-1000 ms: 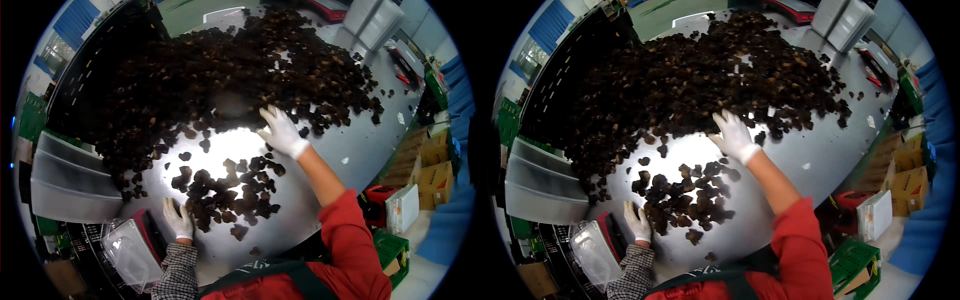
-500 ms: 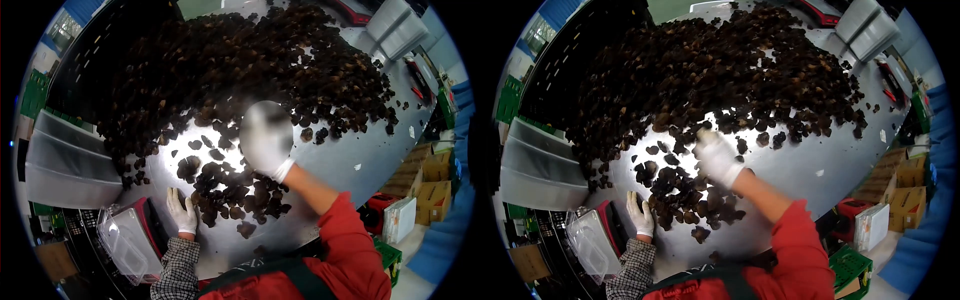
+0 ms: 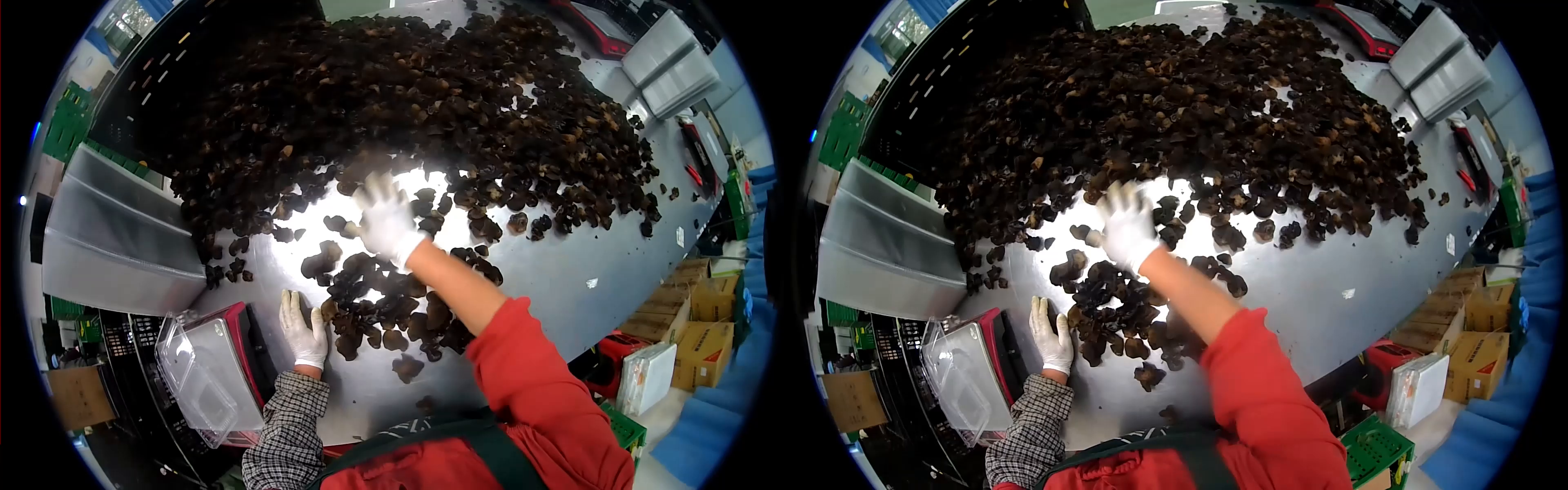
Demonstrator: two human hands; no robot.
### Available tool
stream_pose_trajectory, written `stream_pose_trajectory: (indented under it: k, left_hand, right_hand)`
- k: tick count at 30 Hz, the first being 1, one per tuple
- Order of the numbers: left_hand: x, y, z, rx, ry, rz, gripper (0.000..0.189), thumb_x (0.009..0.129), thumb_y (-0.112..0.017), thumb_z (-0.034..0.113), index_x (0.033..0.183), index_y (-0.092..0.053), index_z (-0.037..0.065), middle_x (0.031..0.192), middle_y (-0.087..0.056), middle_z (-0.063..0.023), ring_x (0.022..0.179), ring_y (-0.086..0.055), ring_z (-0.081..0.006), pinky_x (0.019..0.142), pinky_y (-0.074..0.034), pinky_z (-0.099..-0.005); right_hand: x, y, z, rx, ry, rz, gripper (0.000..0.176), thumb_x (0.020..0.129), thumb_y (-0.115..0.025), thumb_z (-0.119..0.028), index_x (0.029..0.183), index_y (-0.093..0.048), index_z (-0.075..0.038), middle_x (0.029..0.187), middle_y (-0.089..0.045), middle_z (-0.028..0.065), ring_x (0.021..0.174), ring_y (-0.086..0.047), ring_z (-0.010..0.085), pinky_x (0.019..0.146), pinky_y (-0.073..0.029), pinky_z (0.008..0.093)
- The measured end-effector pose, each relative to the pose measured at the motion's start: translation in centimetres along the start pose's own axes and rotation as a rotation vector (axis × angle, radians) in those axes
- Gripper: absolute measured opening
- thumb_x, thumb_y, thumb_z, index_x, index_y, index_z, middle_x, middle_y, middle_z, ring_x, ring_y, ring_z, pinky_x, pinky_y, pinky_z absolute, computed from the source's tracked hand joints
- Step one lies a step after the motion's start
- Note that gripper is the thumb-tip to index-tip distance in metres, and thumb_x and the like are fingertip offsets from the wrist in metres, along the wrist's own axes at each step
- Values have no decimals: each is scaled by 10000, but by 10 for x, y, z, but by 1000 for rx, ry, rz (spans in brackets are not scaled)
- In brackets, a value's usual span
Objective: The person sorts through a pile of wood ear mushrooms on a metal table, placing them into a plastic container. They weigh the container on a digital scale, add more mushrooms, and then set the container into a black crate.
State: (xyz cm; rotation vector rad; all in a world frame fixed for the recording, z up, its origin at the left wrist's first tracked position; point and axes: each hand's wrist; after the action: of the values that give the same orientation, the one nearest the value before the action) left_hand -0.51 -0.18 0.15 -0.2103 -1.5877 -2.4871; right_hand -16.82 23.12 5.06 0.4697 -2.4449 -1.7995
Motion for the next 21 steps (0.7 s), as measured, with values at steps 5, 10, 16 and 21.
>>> stream_pose_trajectory:
  k: [5, 10, 16, 21]
  left_hand:
    - [0, 1, 4, -32, 1, 9, 516, 879, -548, 203, 1320, -430, -37, 1411, -376, -257, 1288, -361, -410, 1090, -263, -464]
    - [-1, 0, 3, -7, 1, 2, 525, 877, -553, 214, 1325, -428, -30, 1417, -375, -246, 1291, -358, -409, 1092, -260, -466]
    - [1, 0, 3, -2, 8, -5, 534, 883, -554, 234, 1328, -425, -31, 1423, -367, -245, 1294, -352, -410, 1093, -257, -469]
    - [-1, -3, -1, -7, -5, -2, 542, 884, -550, 235, 1339, -417, -27, 1431, -358, -243, 1294, -352, -408, 1091, -261, -465]
  right_hand:
    - [-61, -1, -10, 73, 364, 53, 564, 872, -525, -458, 1291, -498, -81, 1457, -313, 217, 1393, -234, 342, 1079, -252, 578]
    - [-16, 43, 127, -113, -87, 525, 482, 811, -611, -379, 1186, -550, -83, 1356, -405, 224, 1236, -402, 383, 1008, -348, 533]
    - [-43, 39, 144, -162, -425, 226, 692, 903, -472, -520, 1422, -342, -81, 1502, -221, 238, 1408, -162, 392, 1094, -145, 617]
    - [-149, 15, 60, -44, 48, 14, 689, 923, -400, -538, 1434, -330, -81, 1488, -237, 273, 1406, -182, 402, 1083, -112, 650]
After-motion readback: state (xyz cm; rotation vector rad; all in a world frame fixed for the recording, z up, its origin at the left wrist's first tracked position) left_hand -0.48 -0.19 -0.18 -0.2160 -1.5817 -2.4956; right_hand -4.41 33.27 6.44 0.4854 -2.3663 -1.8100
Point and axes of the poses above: each hand's wrist, its own x-axis towards the middle knuckle, its own y-axis out of the back of the hand, z = x × y
